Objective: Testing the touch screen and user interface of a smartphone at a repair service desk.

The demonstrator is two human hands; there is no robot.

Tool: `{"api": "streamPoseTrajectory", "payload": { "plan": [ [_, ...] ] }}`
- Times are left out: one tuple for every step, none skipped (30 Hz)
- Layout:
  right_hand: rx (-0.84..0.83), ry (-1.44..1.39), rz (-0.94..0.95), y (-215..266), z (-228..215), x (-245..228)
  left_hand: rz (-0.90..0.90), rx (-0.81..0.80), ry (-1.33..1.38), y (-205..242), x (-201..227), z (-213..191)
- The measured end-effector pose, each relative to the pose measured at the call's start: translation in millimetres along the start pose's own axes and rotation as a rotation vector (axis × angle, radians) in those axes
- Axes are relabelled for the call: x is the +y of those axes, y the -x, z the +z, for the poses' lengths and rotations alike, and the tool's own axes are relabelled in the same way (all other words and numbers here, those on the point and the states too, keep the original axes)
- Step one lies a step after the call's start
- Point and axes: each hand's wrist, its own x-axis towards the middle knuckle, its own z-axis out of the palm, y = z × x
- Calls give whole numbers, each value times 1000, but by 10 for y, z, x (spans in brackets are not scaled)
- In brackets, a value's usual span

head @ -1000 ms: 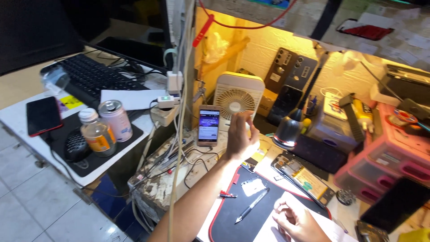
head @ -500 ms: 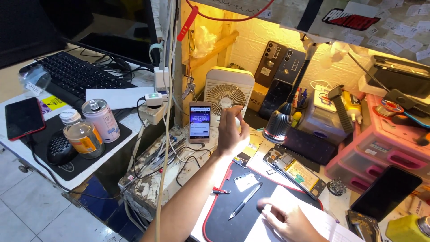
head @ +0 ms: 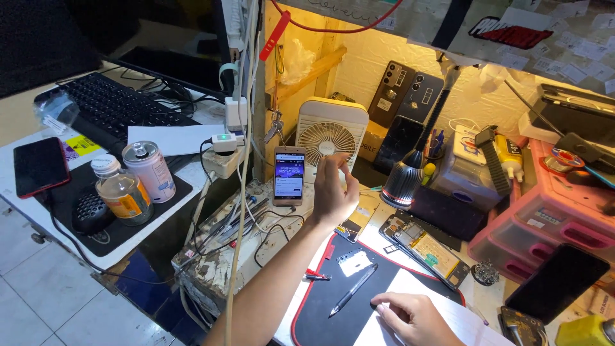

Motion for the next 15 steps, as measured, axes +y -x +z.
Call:
{"api": "streamPoseTrajectory", "payload": {
  "plan": [
    [-18,-17,72,15,-10,-38,2,1,2,-4,6,0],
    [-35,-35,144,29,-22,-72,4,2,4,-5,10,4],
    [-37,-36,148,32,-19,-69,0,0,5,-8,13,-5],
    [-6,-31,48,35,-18,-63,11,8,15,-11,15,-11],
    [31,-29,-51,34,-23,-58,24,16,28,-25,17,-7],
    [32,-31,-46,43,-18,-57,22,13,32,-17,19,0],
    [10,-38,-8,41,-23,-60,28,25,26,-22,17,6],
    [-12,-45,31,40,-27,-65,34,38,20,-28,16,11],
    [-11,-45,32,57,-32,-75,34,37,22,-18,20,13],
    [2,-32,20,74,-36,-88,26,28,16,-10,25,14],
    [16,-18,5,73,-45,-107,21,22,8,-18,20,8],
    [18,-17,2,55,-57,-118,24,23,7,-37,21,8],
    [-10,-23,36,53,-60,-123,26,29,9,-33,31,5],
    [-37,-29,70,52,-64,-129,29,35,11,-30,41,1],
    [-34,-29,64,28,-66,-104,36,37,9,-36,26,16]
  ]
}}
